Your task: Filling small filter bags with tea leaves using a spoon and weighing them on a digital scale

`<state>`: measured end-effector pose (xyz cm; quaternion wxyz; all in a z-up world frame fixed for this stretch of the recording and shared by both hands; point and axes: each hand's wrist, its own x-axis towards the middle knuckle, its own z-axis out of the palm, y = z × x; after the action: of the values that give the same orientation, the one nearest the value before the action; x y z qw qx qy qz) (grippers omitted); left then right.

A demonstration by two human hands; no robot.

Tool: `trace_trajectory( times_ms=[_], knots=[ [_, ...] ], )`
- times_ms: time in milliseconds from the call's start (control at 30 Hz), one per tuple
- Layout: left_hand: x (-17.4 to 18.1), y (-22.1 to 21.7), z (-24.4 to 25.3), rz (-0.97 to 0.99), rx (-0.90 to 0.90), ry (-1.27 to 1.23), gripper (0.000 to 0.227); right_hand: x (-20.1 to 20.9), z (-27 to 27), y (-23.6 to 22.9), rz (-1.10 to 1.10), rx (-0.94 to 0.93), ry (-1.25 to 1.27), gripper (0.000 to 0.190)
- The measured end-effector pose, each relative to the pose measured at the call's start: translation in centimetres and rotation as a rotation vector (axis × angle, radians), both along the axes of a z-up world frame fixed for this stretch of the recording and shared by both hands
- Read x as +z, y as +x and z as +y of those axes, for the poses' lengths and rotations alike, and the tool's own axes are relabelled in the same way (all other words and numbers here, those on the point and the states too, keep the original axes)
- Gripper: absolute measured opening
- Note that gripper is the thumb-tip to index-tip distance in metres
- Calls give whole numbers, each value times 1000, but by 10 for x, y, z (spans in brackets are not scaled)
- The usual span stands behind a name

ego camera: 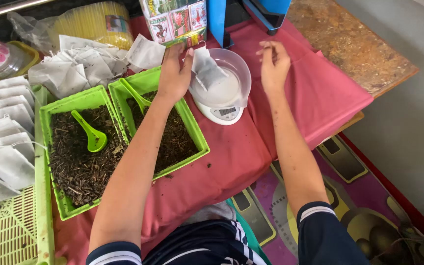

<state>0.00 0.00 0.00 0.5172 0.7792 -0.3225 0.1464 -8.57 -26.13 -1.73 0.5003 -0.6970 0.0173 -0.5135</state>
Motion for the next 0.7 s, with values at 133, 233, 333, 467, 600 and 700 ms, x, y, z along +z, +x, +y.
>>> trace_trajectory(
  times_ms=[133,233,333,467,600,700],
  knots=[
    [-7,0,0,-7,-4,-26,47,1,6,-4,64,-81,-2,20],
    [-12,5,-1,-31,3,-5,44,-5,4,3,104,-76,26,22],
    [-15,7,-4,-87,-12,-106,38,-9,-1,6,88,-39,54,20],
    [-4,-2,-2,178,-17,-108,53,4,8,-4,77,-32,124,21],
    [-11,8,-4,218,-3,-177,45,4,8,-3,78,-51,128,22],
    [-14,12,-4,199,3,-180,38,4,9,-3,78,-55,113,22]
  ],
)
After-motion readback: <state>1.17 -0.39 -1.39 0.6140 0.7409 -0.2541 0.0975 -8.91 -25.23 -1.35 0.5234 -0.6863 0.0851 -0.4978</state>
